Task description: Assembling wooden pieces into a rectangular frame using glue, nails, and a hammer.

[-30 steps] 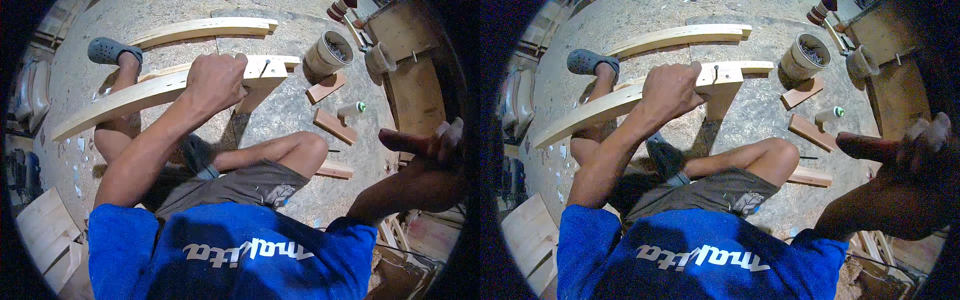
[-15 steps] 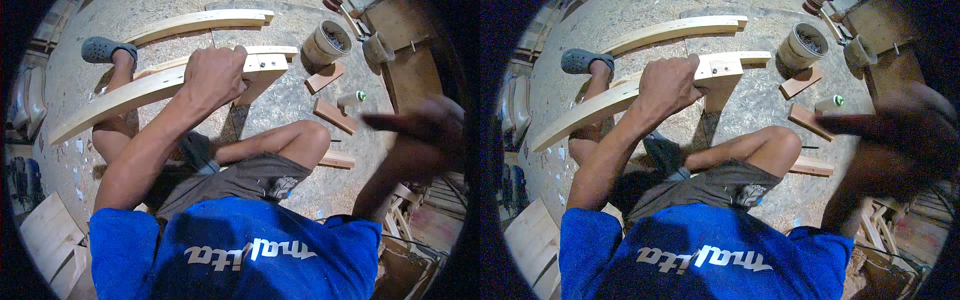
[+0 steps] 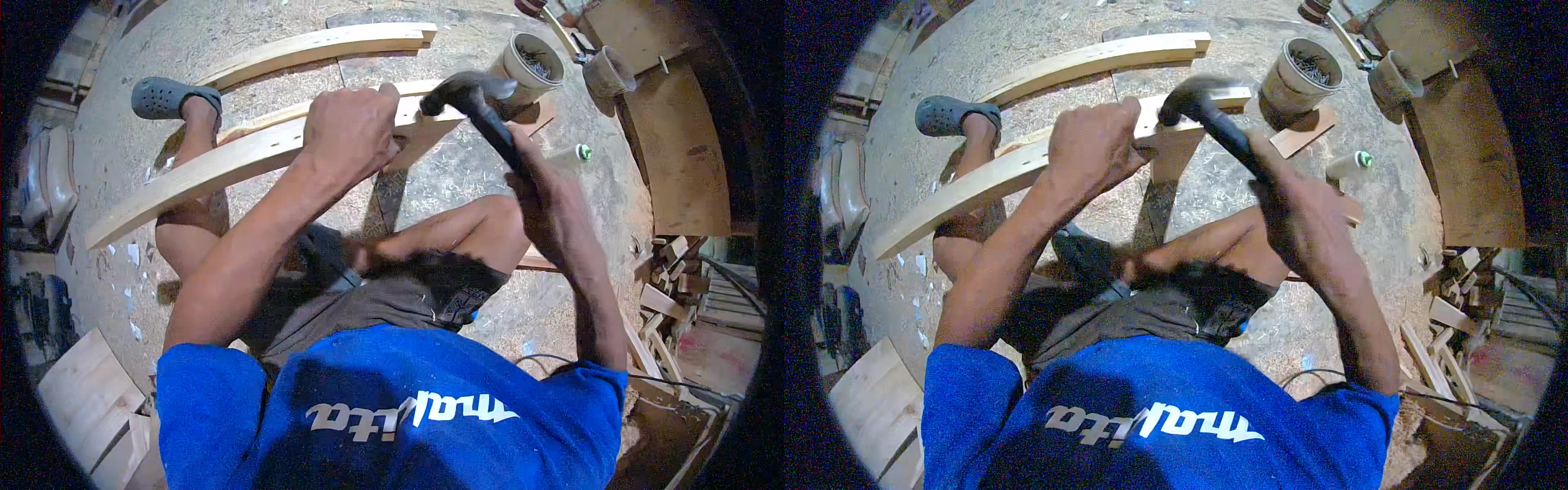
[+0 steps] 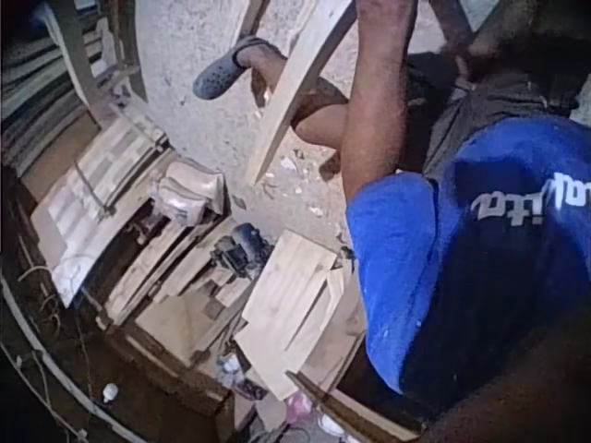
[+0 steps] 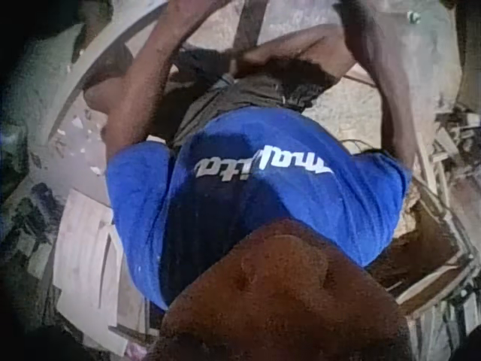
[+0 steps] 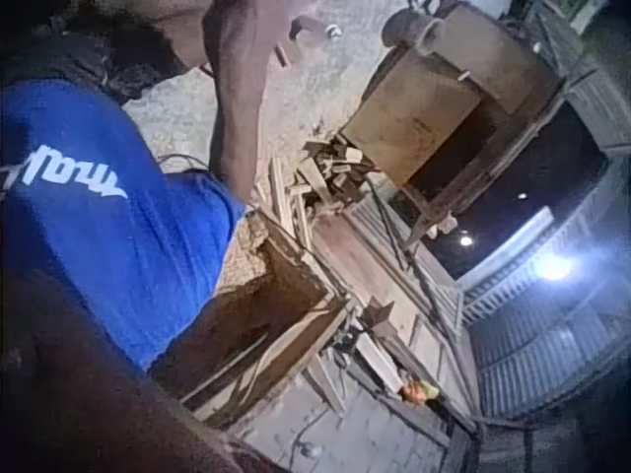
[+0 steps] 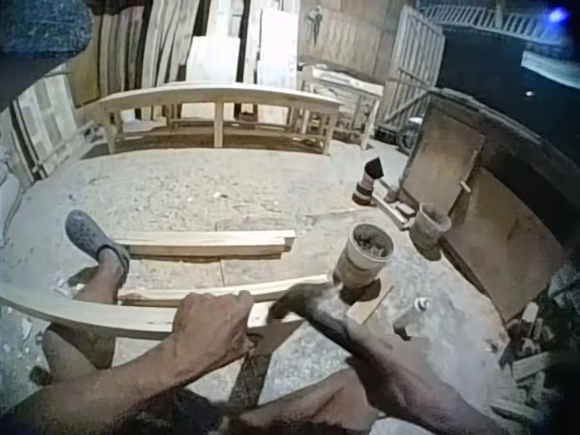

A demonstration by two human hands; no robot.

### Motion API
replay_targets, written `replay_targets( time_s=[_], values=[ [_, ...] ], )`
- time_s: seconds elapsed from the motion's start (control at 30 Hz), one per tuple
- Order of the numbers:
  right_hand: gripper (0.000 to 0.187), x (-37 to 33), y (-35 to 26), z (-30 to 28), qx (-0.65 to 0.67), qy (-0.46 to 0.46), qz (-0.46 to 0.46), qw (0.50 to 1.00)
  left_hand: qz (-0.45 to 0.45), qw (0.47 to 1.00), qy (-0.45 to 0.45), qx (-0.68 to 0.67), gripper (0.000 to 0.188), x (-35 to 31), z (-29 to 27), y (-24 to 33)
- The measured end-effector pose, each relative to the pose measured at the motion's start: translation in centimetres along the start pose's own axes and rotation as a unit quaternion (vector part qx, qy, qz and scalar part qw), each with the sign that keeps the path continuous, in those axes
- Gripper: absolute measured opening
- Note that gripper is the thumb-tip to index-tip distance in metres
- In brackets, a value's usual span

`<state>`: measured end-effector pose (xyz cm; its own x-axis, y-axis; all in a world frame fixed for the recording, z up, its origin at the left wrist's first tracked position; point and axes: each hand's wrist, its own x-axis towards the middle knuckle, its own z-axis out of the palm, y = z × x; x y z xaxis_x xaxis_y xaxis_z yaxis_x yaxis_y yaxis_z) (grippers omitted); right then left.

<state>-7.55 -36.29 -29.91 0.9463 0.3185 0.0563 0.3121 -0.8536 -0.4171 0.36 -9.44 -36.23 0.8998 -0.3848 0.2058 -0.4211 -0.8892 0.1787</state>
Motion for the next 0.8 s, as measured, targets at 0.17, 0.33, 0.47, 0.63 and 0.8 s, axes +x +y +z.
replay_targets(
  time_s=[0.17,0.33,0.47,0.63,0.8],
  values=[
    [0.052,-3.0,0.3,-1.1,0.153,0.168,0.029,0.973,0.007,1.000,0.000,-0.005,0.035,0.2,-0.3,0.6],
    [0.049,-9.6,5.4,1.9,0.228,0.355,0.187,0.887,-0.028,0.999,-0.018,0.017,0.049,1.6,-1.1,-0.8],
    [0.047,-20.7,12.2,8.3,0.050,0.368,0.404,0.836,-0.014,0.999,-0.030,0.033,0.068,4.1,-1.2,-3.7],
    [0.038,-36.3,17.7,22.1,-0.045,0.393,0.557,0.730,-0.076,0.965,-0.190,-0.162,0.072,7.8,-6.2,-8.3],
    [0.045,-33.8,15.9,24.2,-0.102,0.317,0.639,0.693,-0.160,0.890,-0.223,-0.364,0.068,7.0,-13.9,-6.9]
  ],
)
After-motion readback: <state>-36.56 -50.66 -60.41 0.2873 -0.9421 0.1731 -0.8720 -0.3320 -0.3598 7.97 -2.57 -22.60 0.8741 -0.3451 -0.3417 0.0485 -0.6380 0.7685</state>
